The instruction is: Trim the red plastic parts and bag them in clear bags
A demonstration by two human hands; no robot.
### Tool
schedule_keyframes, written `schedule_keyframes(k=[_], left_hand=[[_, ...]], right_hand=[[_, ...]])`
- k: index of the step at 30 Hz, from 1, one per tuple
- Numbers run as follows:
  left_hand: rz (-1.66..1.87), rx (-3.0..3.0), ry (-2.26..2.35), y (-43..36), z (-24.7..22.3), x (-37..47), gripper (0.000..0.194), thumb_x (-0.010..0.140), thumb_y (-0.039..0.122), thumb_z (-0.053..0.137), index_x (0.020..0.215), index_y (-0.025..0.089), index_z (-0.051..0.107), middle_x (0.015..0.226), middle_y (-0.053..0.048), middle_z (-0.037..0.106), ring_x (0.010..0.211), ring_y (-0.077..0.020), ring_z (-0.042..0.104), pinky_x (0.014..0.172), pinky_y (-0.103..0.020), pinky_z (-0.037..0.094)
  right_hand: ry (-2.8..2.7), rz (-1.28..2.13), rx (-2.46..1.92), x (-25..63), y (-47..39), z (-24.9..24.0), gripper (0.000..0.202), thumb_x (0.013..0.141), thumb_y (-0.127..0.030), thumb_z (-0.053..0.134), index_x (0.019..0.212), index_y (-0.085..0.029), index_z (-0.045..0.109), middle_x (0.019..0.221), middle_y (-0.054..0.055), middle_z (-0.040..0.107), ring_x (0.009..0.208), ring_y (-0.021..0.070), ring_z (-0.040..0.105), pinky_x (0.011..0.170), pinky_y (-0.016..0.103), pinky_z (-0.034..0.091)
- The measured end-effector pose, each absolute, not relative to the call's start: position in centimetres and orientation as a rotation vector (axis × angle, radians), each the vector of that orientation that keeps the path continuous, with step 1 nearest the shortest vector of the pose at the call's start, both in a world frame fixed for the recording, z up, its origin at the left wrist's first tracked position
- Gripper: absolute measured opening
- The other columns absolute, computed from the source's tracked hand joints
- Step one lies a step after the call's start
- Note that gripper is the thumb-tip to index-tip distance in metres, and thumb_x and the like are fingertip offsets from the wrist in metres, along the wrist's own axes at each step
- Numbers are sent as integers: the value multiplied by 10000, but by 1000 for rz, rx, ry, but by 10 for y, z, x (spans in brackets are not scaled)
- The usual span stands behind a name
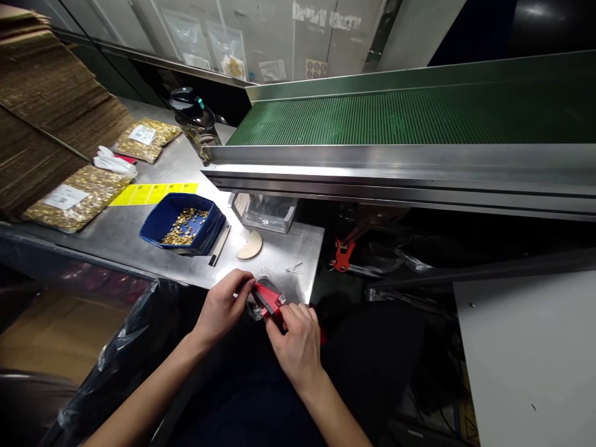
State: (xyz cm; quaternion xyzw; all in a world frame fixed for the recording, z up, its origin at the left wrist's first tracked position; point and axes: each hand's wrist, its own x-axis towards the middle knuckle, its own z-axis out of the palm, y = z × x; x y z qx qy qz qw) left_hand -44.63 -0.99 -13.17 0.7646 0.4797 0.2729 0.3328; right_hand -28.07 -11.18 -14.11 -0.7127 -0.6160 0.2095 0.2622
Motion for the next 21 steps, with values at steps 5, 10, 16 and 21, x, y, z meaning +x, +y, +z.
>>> schedule_keyframes(k=[5,10,16,21], left_hand=[[601,2062,1227,-18,-123,-443,182,1058,299,403,957,242,543,882,-38,611,788,-221,604,708,-332,440],[558,2065,1326,-21,-122,-441,175,1042,246,405,909,229,517,856,-50,580,781,-250,565,700,-366,397],[585,1809,959,-26,-103,-427,185,1056,281,463,950,234,607,876,-17,653,793,-186,622,748,-300,494],[674,1663,1048,-31,-116,-433,169,965,318,660,1111,242,624,1000,-33,677,870,-205,634,773,-314,510]], right_hand=[[-1612,558,-1991,-282,-111,-129,312,947,-285,665,689,-228,498,672,-26,565,681,178,516,724,328,334],[-1515,520,-2027,-280,-114,-126,367,960,-337,647,662,-228,462,636,-31,513,645,171,488,723,329,339],[-1475,661,-1952,-275,-111,-130,327,939,-321,670,661,-216,533,650,-22,553,676,174,517,728,329,346],[-998,1181,-1717,-265,-104,-146,316,882,-486,723,745,-202,715,643,-10,625,603,164,533,586,276,378]])
